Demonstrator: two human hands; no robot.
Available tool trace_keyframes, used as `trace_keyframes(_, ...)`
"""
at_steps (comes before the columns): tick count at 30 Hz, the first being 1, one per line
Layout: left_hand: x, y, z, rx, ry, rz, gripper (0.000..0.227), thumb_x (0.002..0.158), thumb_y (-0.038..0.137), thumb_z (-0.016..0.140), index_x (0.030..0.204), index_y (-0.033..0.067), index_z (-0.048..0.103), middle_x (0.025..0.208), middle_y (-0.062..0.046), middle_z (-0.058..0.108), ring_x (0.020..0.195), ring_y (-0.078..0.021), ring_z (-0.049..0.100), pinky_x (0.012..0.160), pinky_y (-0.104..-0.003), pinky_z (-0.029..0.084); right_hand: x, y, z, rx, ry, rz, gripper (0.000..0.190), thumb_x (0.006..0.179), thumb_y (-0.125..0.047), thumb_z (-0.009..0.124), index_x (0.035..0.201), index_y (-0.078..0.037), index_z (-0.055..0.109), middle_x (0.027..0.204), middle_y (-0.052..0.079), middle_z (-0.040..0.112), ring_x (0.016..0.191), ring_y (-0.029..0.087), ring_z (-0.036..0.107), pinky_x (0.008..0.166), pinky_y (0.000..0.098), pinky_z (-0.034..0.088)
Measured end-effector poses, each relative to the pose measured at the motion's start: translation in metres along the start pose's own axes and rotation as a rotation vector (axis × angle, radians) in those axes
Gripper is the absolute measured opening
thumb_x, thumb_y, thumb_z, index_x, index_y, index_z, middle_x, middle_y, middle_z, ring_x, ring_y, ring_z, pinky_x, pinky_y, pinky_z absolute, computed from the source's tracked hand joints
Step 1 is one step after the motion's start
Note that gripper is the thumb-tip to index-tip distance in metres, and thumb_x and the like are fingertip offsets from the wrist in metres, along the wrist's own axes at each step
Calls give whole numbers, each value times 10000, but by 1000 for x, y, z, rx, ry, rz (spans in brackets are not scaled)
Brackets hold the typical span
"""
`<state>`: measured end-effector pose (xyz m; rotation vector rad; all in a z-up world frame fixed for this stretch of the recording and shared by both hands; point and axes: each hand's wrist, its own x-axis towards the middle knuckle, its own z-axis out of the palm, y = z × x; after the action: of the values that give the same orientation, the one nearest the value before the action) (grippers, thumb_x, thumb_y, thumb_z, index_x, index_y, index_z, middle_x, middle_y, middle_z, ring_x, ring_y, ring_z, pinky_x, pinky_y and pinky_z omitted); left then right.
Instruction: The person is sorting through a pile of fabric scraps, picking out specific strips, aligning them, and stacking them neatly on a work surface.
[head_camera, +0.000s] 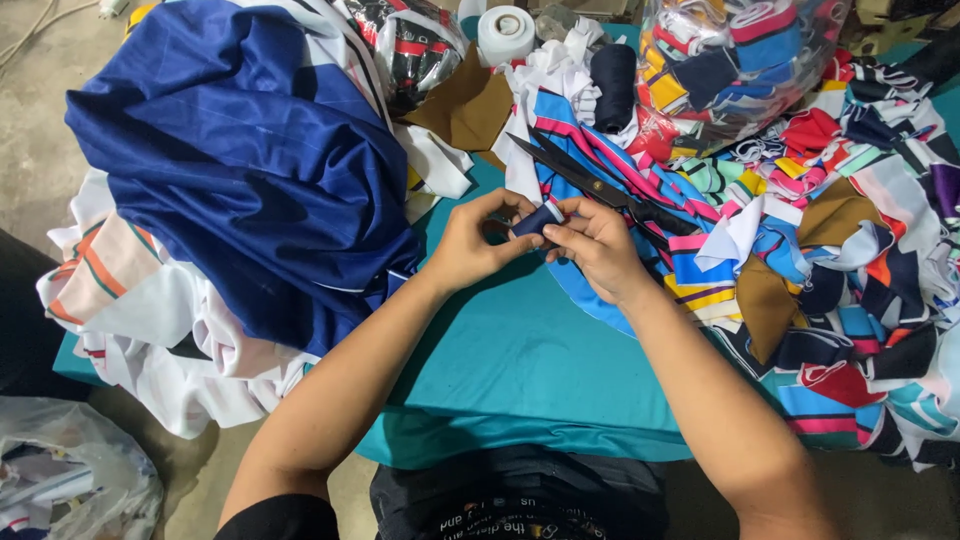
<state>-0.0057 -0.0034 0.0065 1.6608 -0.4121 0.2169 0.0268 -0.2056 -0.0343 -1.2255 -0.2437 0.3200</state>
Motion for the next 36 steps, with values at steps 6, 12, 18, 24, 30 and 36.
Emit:
trace_keyframes(6, 2, 0, -2, 39, -1, -10, 392, 804, 19, 852, 1155, 6, 680, 963, -211, 731, 926, -337, 726, 767, -466, 632, -1, -2, 4, -28, -15, -7, 229, 963, 32, 666, 1184, 60, 612, 973, 234, 752, 898, 260, 762, 720, 361, 651)
trace_keyframes(12, 1, 0, -3, 76, -40, -2, 243, 906, -4, 746, 1145, 6, 707, 974, -231, 739, 960, -394, 739, 774, -480, 640, -2, -1, 4, -177, 40, -59, 222, 964, -10, 710, 1140, 65, 599, 925, 257, 740, 826, 250, 754, 680, 343, 658)
trace_keyframes(18, 1, 2, -4, 105, -29, 10, 238, 879, -22, 759, 1113, 9, 728, 958, -221, 747, 944, -401, 747, 757, -467, 647, -6, -23, 13, -413, 65, -214, 377, 836, 40, 812, 1170, 20, 638, 1008, 240, 702, 851, 266, 747, 652, 366, 655)
trace_keyframes(24, -2, -1, -3, 73, -36, 12, 223, 881, -18, 746, 1101, 20, 732, 936, -209, 750, 890, -339, 752, 718, -420, 641, -9, -24, 21, -463, 38, -261, 249, 894, 50, 752, 1139, 15, 729, 978, 207, 725, 878, 239, 739, 660, 343, 665)
trace_keyframes(30, -1, -6, -2, 101, -41, 30, 260, 884, -14, 742, 1137, 29, 704, 956, -212, 747, 859, -347, 748, 704, -429, 636, -6, -21, 16, -568, 68, -251, 258, 873, -10, 785, 1126, -36, 741, 985, 115, 724, 937, 156, 688, 707, 290, 653)
trace_keyframes(36, -3, -14, 0, 92, -54, 36, 356, 870, -41, 730, 1196, 34, 608, 949, -232, 726, 761, -332, 724, 637, -416, 602, -7, -27, 15, -618, 0, -233, 210, 890, -7, 742, 1092, -39, 691, 994, 169, 718, 903, 253, 740, 705, 354, 646)
